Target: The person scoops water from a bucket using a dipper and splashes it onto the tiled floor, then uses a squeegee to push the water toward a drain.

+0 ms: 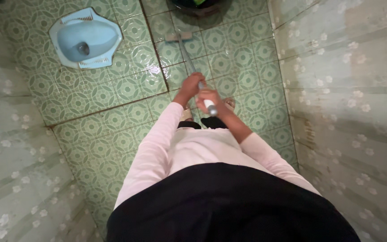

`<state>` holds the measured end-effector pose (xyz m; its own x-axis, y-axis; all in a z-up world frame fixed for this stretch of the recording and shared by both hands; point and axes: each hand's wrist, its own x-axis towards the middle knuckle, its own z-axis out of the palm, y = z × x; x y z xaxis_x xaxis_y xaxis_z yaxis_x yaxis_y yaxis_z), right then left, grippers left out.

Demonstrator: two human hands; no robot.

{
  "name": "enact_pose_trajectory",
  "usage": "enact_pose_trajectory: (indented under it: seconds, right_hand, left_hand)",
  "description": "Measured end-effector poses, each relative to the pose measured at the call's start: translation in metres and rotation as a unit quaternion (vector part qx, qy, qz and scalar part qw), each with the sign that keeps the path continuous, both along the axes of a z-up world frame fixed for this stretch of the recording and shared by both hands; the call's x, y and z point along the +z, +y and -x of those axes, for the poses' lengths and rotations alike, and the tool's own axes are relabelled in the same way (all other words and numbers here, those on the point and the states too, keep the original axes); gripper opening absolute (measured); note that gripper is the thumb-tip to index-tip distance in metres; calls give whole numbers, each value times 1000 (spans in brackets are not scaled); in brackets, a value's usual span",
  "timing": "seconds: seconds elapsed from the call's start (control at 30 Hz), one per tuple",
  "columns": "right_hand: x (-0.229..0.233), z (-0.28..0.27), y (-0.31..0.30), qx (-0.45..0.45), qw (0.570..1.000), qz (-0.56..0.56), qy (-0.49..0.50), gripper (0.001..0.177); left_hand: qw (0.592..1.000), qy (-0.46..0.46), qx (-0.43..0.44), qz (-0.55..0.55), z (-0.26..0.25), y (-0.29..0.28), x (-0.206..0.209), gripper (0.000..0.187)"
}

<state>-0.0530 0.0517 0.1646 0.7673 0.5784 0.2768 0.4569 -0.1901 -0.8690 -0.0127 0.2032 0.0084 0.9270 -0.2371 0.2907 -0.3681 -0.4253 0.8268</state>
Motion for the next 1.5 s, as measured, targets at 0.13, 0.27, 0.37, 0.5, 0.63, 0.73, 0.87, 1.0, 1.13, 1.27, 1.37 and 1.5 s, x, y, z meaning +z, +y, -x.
enact_pose_trajectory:
  seconds: [0.13,0.27,0.37,0.5,0.63,0.73,0.87,1.0,1.13,1.27,1.37,1.5]
  right_hand:
    - [26,-4,-30,-27,999,-8,38,22]
    - [27,-1,-30,-66,996,-44,49,20]
    - [24,-4,-28,-63,995,-46,62,17]
    - [20,-14,-13,-49,998,-28,34,17]
    - [30,-21,-17,-27,998,-2,62,23]
    - [27,-12,-21,-6,998,-18,53,21]
    - [5,7,-16,-19,1000,-3,20,15]
    - [-18,5,-7,-21,999,-31,-12,15]
    - [-17,-26,0,-1,1000,-25,-5,15]
    - [16,-55,3,33,998,-12,59,18]
    - [37,-72,12,55,997,15,45,17]
    - [43,-88,19,35,998,-5,42,17]
  left_hand:
    - [992,118,30,-38,11,-31,49,12]
    - [992,115,52,-27,16,-44,53,11]
    - [996,51,70,19,3,-43,22,11]
    - [997,35,66,-9,-18,-29,-3,12]
    - [996,45,69,-21,-10,-27,25,12]
    - [991,89,101,19,17,-34,49,11]
    - [993,37,76,80,28,-30,37,12]
    - [994,-33,85,58,5,-17,6,15]
    - [958,237,103,124,-18,-17,4,9]
    - [980,60,111,152,-32,-14,24,16]
    - [972,134,114,154,-41,-5,46,15]
    - [984,102,111,96,-59,5,52,13]
